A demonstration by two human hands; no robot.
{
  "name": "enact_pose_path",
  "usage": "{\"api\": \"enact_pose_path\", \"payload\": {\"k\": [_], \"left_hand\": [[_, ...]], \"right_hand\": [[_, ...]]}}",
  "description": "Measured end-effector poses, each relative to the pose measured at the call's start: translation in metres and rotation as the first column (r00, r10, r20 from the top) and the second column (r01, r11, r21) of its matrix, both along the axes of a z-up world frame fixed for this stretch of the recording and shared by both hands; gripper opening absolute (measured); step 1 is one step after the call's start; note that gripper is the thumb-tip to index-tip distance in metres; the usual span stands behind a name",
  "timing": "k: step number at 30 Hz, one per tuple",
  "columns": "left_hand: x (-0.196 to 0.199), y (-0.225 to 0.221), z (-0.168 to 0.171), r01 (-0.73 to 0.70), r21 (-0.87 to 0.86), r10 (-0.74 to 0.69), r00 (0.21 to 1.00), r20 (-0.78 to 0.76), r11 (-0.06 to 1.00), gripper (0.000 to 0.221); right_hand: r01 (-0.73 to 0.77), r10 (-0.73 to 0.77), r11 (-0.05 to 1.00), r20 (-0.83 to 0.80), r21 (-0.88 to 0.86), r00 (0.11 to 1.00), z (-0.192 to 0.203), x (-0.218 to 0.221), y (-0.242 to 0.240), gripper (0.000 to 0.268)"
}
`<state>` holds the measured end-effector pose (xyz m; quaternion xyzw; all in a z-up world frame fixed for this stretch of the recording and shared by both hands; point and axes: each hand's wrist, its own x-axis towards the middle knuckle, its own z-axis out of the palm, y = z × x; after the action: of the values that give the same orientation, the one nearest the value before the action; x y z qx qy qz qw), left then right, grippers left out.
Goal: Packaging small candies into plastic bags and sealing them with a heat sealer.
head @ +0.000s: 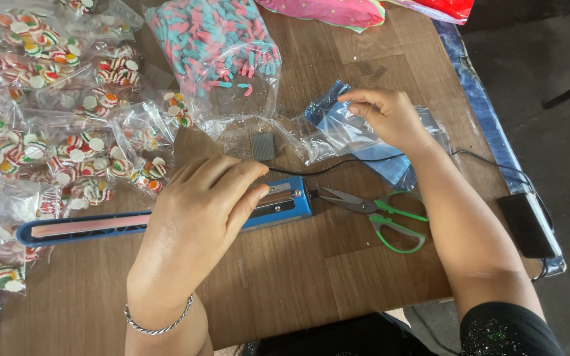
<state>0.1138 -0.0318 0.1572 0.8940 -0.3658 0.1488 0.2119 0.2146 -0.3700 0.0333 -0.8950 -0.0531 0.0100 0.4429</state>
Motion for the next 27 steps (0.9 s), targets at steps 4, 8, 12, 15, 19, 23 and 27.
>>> {"api": "enact_pose_path", "payload": {"k": [4,8,12,15,19,23,27], "left_hand": [[0.001,-0.002,0.000,0.002,0.015,-0.003,1.000,0.021,1.000,0.015],[0.004,-0.002,-0.003,-0.007,0.037,0.006,0.999,0.036,0.999,0.017],[0.006,-0.002,-0.006,-0.005,0.030,0.003,0.999,0.039,1.000,0.017],[0.007,-0.003,-0.007,-0.017,0.022,0.016,0.997,0.072,1.000,0.015],[0.007,-0.010,-0.001,0.034,-0.078,-0.030,0.998,0.051,0.996,0.019],[0.010,-0.029,-0.015,0.113,-0.334,-0.140,0.989,-0.056,0.936,0.048],[0.012,-0.046,-0.036,0.099,-0.333,-0.165,0.971,-0.176,0.938,0.024]], "right_hand": [[-0.089,0.099,0.994,0.141,-0.070,0.985,-0.004,0.003,-0.003,0.030],[-0.194,0.201,0.979,0.359,-0.056,0.912,-0.001,0.005,-0.002,0.017],[-0.049,0.130,0.980,0.440,-0.191,0.888,-0.019,0.008,-0.019,0.015],[0.026,0.065,0.987,0.546,-0.156,0.835,-0.010,0.004,-0.018,0.001],[-0.035,0.021,0.999,0.394,0.030,0.919,0.034,-0.034,0.005,0.003],[-0.199,0.138,0.977,0.482,0.078,0.865,0.067,-0.083,0.048,0.008],[-0.200,0.142,0.975,0.427,0.094,0.893,0.071,-0.099,0.073,0.007]]}}
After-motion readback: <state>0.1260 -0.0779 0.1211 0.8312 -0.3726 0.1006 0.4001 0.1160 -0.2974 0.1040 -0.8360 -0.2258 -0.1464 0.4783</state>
